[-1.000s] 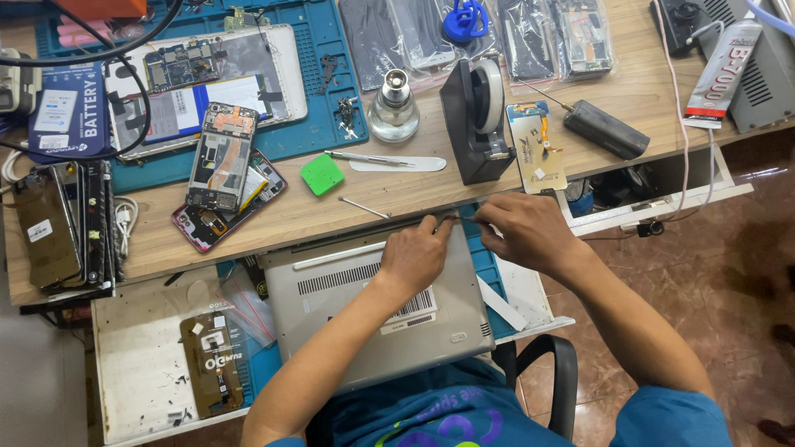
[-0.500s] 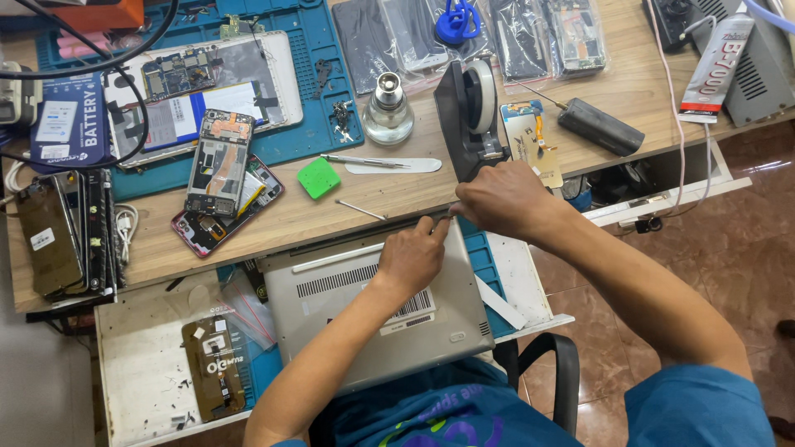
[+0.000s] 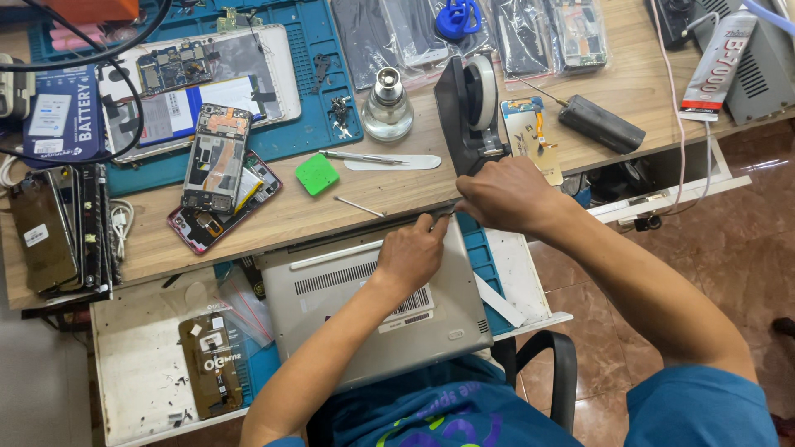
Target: The person uses a screwdriver to remove screws from the back panel of a silver laptop. They place the removed screws into a drawer and continue unscrewing the device.
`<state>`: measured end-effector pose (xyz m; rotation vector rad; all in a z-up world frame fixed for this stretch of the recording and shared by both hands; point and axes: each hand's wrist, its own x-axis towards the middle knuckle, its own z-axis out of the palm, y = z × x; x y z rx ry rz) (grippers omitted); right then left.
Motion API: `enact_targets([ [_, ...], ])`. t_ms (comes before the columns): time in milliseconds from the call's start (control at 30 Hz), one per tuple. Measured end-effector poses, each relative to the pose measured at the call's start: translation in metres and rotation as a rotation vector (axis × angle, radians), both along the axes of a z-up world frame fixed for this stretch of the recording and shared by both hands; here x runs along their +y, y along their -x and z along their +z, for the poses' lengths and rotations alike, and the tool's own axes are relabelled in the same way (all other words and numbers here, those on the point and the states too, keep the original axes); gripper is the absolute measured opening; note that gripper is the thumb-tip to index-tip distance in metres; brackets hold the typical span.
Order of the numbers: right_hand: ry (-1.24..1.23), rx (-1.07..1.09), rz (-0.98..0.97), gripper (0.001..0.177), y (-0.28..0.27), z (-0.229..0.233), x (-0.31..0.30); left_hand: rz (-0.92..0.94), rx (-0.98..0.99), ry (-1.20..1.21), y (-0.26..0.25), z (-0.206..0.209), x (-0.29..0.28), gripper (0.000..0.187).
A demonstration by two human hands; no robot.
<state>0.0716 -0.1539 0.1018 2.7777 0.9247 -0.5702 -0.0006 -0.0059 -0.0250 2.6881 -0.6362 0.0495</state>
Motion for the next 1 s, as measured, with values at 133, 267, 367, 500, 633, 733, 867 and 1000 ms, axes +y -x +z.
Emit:
enact_targets([
  [133,-0.079,0.058,0.003,0.019,-0.002,-0.007,-0.002,0.000,0.017,0.003,-0.001,0.002,0.000,0.033],
  [267,-0.010,0.009,0.001,0.016,-0.002,-0.005,0.000,0.004,0.009,-0.005,-0.002,0.005,0.001,0.030],
  [367,-0.029,0.022,-0.009,0.020,0.002,0.005,0.001,0.005,0.025,0.005,-0.002,0.005,0.001,0.030],
  [500,-0.069,0.061,0.007,0.014,0.004,-0.002,0.001,0.011,0.069,-0.011,-0.004,0.006,-0.001,0.031],
  [633,-0.032,-0.028,0.069,0.014,0.004,-0.003,0.004,0.017,0.071,-0.011,-0.003,0.005,-0.001,0.030],
  [733,-0.012,-0.076,0.092,0.020,0.002,-0.004,0.005,0.020,0.070,-0.008,-0.002,0.011,0.000,0.031],
  [867,-0.037,0.036,0.018,0.024,0.002,-0.002,0.006,0.030,0.088,0.001,-0.001,0.012,0.000,0.030],
  [1000,0.006,-0.019,0.012,0.030,-0.004,-0.008,-0.001,0.026,0.060,0.002,-0.001,0.012,0.000,0.030],
])
